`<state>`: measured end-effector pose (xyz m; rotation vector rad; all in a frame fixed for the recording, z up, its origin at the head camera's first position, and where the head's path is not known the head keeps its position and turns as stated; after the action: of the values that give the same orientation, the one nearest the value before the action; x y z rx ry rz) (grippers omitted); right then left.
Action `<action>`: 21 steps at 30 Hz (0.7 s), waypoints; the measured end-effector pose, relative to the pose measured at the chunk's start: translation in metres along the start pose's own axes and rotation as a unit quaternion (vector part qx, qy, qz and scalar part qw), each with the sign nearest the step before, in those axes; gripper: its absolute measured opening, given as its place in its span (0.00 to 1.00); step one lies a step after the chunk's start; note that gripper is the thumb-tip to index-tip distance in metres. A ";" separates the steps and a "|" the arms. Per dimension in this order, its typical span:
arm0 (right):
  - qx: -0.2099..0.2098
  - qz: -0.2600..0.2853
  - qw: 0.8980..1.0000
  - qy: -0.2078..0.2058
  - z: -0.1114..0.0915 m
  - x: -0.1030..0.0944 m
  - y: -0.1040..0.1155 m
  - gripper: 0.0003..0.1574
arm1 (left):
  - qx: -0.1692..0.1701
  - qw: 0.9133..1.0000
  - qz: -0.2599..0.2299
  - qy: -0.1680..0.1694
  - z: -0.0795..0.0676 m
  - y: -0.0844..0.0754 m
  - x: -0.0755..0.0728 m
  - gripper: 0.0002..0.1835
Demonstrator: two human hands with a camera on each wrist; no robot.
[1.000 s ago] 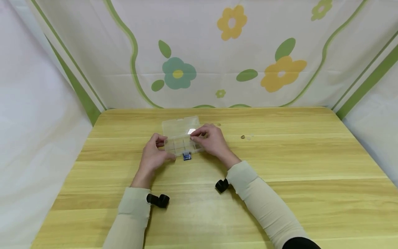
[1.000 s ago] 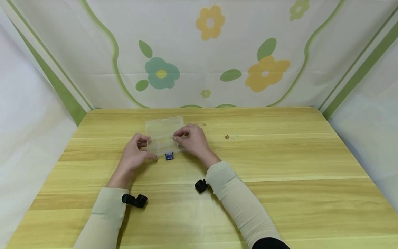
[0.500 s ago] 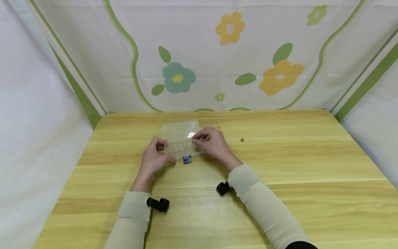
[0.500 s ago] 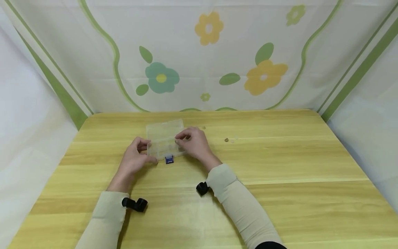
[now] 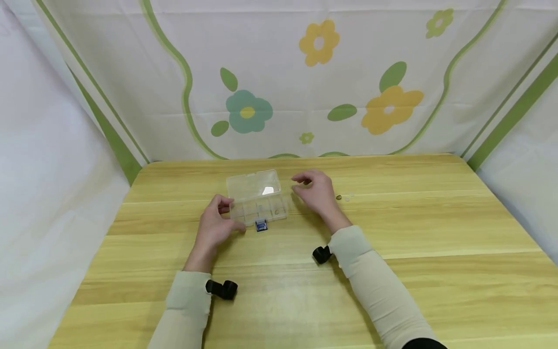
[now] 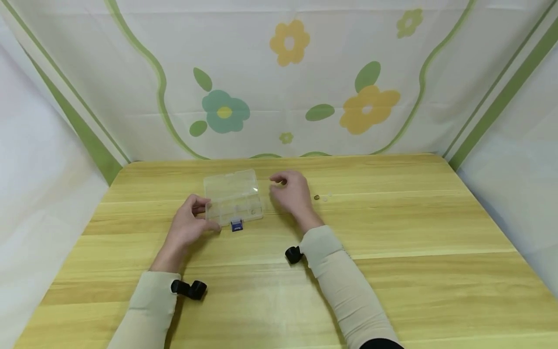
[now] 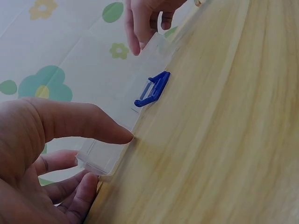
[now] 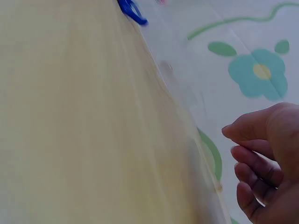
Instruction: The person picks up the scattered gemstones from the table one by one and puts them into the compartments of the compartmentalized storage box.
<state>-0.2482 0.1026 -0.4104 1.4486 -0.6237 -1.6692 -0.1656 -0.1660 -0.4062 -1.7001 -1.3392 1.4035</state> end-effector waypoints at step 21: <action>0.079 -0.016 0.997 -0.012 0.011 -0.016 -0.020 0.31 | 0.016 1.000 0.012 -0.007 0.003 0.000 0.000 0.39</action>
<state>-0.2642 0.1250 -0.4152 1.5591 -0.7630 -1.6960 -0.1679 -0.1662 -0.4070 -1.6938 -1.3019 1.4454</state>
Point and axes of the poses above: each hand's wrist, its own z-axis towards the middle knuckle, its own x-axis out of the palm, y = z × x, the point moved 1 cm from there along z, towards the middle knuckle, and after that the axes turned 5 degrees about -x, right-handed, at the moved point
